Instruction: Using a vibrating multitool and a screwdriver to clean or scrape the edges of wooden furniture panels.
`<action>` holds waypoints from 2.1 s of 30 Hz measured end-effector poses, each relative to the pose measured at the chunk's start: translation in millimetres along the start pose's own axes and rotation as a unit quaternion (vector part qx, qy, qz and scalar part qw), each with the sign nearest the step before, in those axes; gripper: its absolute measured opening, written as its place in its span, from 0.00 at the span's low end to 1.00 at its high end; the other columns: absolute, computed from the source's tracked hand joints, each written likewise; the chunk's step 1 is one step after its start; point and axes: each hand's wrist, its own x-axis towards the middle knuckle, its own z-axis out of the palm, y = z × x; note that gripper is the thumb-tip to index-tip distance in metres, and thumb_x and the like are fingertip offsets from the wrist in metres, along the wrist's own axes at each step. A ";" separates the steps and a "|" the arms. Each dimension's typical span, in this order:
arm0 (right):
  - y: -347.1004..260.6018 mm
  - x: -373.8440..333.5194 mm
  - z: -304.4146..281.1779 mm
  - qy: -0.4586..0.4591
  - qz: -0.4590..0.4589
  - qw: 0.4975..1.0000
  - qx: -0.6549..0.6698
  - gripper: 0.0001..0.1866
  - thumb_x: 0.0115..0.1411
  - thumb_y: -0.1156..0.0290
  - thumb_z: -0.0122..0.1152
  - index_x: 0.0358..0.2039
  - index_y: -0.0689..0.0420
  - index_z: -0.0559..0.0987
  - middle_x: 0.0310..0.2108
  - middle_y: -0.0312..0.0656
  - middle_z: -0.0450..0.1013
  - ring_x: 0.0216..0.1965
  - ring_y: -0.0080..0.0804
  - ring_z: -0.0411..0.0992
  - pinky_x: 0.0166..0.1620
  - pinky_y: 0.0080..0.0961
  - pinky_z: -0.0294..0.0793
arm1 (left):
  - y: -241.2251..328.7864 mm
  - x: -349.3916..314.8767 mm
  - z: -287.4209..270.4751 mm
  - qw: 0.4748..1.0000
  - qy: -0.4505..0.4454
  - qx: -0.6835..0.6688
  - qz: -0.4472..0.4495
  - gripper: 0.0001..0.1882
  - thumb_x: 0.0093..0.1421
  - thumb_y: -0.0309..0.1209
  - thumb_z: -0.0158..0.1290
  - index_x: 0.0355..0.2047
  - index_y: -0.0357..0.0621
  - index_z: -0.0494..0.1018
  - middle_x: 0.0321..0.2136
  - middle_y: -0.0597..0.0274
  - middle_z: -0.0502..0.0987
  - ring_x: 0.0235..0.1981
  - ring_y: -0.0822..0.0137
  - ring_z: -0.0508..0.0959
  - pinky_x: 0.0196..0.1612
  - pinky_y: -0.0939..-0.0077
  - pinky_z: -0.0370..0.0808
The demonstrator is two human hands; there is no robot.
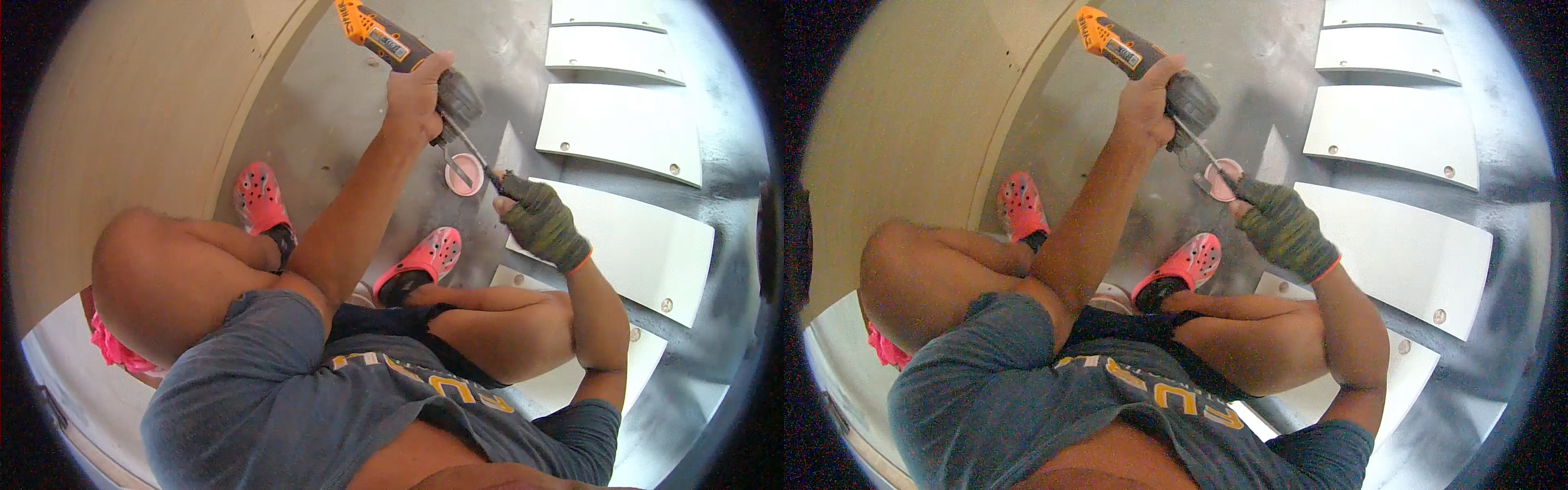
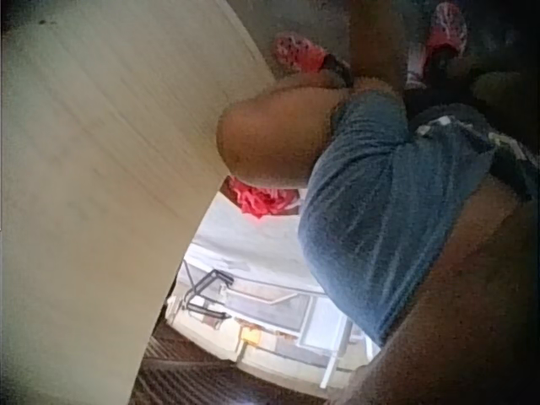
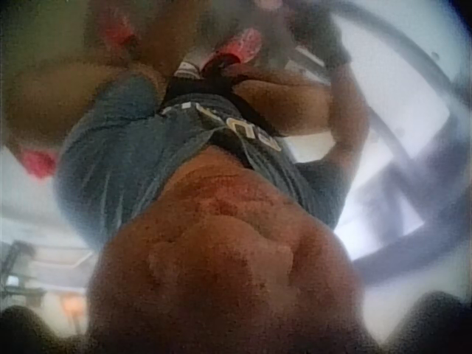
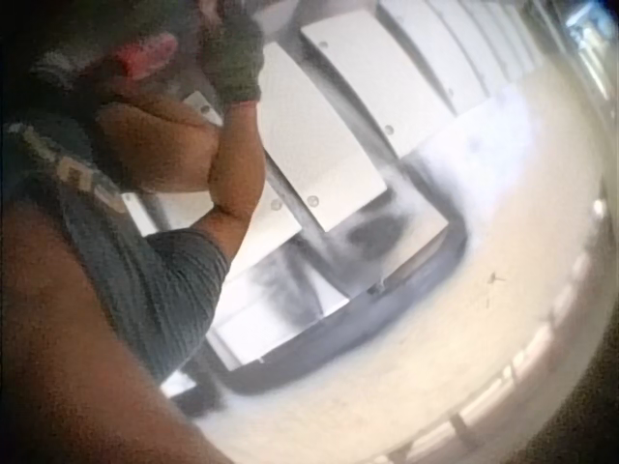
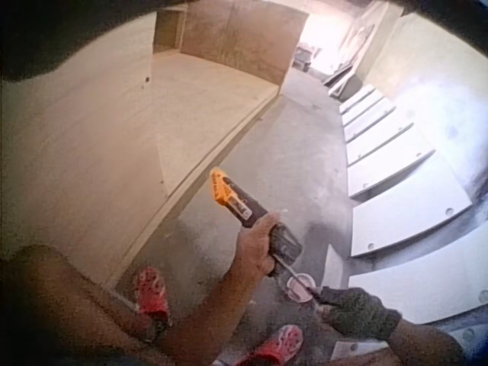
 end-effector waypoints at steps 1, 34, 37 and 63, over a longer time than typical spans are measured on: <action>0.8 -0.9 8.4 0.142 -0.174 0.937 -0.266 0.22 0.61 0.67 0.56 0.56 0.57 0.73 0.28 0.43 0.76 0.25 0.39 0.75 0.31 0.32 0.76 | 0.1 1.6 -1.1 1.000 0.003 0.002 0.002 0.13 0.49 0.22 0.64 0.30 0.44 0.70 0.24 0.67 0.72 0.21 0.69 0.73 0.25 0.69 0.74; 14.1 19.3 -18.4 -0.151 0.137 0.913 0.352 0.20 0.58 0.56 0.62 0.37 0.61 0.75 0.31 0.39 0.76 0.32 0.32 0.76 0.35 0.31 0.75 | 32.0 -18.5 28.1 0.986 -0.015 0.010 0.166 0.18 0.50 0.20 0.63 0.36 0.47 0.66 0.27 0.69 0.71 0.25 0.74 0.74 0.28 0.75 0.75; 22.1 18.0 -16.1 -0.179 0.183 0.866 0.430 0.19 0.59 0.56 0.63 0.37 0.60 0.75 0.30 0.36 0.75 0.32 0.28 0.75 0.33 0.30 0.74 | 32.1 -13.5 28.6 0.985 -0.089 -0.015 0.148 0.18 0.50 0.19 0.62 0.36 0.47 0.66 0.28 0.70 0.71 0.24 0.74 0.73 0.28 0.75 0.75; 21.1 30.5 10.9 0.218 -0.143 0.903 -0.343 0.12 0.59 0.62 0.60 0.37 0.56 0.77 0.25 0.48 0.74 0.27 0.49 0.73 0.29 0.42 0.71 | 44.8 -13.0 19.1 0.969 -0.171 0.095 0.150 0.18 0.49 0.20 0.60 0.40 0.43 0.68 0.31 0.68 0.73 0.30 0.77 0.75 0.36 0.78 0.75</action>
